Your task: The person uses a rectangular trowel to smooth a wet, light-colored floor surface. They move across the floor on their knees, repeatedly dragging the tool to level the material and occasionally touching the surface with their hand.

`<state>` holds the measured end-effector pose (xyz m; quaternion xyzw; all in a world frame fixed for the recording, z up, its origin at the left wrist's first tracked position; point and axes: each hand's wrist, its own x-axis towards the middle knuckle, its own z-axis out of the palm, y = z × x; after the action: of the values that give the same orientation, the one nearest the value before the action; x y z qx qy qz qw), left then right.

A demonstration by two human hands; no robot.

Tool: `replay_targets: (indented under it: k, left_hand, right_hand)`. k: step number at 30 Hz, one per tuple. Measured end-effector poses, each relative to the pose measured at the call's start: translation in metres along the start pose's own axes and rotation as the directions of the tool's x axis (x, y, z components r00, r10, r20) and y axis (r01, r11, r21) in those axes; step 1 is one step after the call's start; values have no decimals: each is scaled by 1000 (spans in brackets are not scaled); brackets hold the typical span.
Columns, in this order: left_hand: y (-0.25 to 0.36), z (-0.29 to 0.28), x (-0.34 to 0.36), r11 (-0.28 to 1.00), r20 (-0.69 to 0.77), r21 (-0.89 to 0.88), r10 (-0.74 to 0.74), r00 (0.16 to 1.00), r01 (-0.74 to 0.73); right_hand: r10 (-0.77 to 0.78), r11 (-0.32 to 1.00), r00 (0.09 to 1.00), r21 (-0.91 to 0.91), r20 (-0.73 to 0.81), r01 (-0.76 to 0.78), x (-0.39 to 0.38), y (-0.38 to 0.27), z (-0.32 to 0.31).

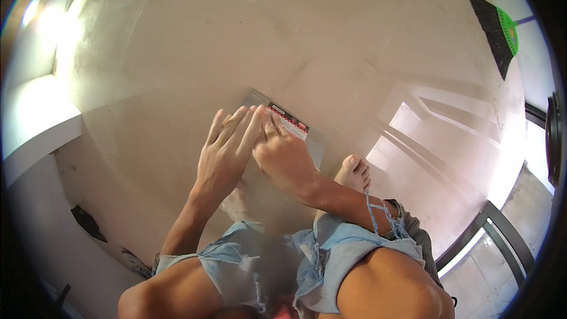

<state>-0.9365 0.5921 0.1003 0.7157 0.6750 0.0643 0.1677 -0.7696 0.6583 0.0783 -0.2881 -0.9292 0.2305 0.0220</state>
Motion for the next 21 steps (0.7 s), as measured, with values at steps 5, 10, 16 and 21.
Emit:
replay_targets:
  k: [5,10,16,21]
  left_hand:
    - [-17,8,-3,987,64,68,138,988,-143]
    - [-2,29,-47,971,121,161,161,979,-179]
    - [-15,32,-10,974,71,76,207,976,-213]
    - [-18,38,-34,980,49,77,180,983,-183]
  right_hand:
    - [-16,999,999,-42,-43,14,-54,11,3]
    - [-191,978,981,-84,19,192,-106,25,22]
    - [-105,963,994,-248,22,108,-81,14,29]
    - [-159,958,987,-247,-20,149,-89,12,42]
